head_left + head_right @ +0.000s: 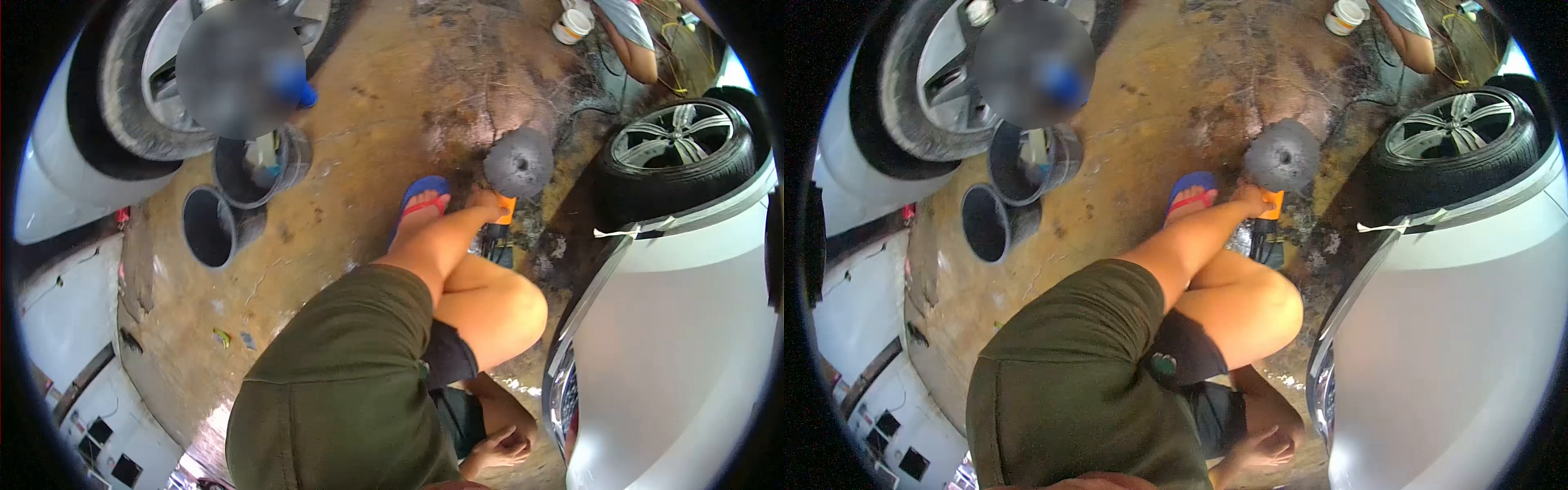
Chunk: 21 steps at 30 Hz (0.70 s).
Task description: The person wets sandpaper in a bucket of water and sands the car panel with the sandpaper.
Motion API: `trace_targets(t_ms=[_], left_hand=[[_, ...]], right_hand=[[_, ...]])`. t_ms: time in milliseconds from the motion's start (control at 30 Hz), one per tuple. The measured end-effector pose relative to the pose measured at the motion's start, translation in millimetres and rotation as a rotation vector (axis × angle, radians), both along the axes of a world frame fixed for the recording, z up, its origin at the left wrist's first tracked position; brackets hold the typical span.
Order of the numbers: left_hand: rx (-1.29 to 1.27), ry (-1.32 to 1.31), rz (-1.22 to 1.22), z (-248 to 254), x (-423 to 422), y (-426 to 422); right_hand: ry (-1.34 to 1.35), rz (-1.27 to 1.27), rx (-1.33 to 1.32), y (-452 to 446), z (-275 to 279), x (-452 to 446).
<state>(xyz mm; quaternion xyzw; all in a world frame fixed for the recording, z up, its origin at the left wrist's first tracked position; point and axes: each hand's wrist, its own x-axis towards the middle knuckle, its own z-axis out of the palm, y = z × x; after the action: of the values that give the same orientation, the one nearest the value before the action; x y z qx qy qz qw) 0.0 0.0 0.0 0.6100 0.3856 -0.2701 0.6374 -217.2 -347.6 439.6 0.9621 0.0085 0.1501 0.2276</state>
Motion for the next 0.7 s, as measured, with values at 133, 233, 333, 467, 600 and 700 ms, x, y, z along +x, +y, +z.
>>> trace_targets(t_ms=[133,233,333,467,600,700], left_hand=[[-0.338,-0.458,-0.482,40.9,-131.9,155.5],[-0.758,-0.183,-0.288,132.8,-171.6,189.4],[-0.576,-0.958,0.094,138.0,-210.0,183.7],[-0.227,-0.507,1.273,85.3,-323.8,228.2],[0.165,0.128,2.096,47.6,-449.2,312.3],[0.464,0.074,2.022,46.3,-472.3,336.6]], right_hand=[[0.052,0.079,0.201,41.7,-142.3,-19.1],[0.092,0.135,0.249,52.1,-156.7,-23.1],[0.101,0.157,0.268,49.3,-157.7,-20.1],[0.078,0.137,0.243,53.3,-157.4,-20.7],[0.134,0.097,0.189,68.5,-154.2,-19.3],[0.177,0.085,0.129,63.8,-159.7,-12.0]])
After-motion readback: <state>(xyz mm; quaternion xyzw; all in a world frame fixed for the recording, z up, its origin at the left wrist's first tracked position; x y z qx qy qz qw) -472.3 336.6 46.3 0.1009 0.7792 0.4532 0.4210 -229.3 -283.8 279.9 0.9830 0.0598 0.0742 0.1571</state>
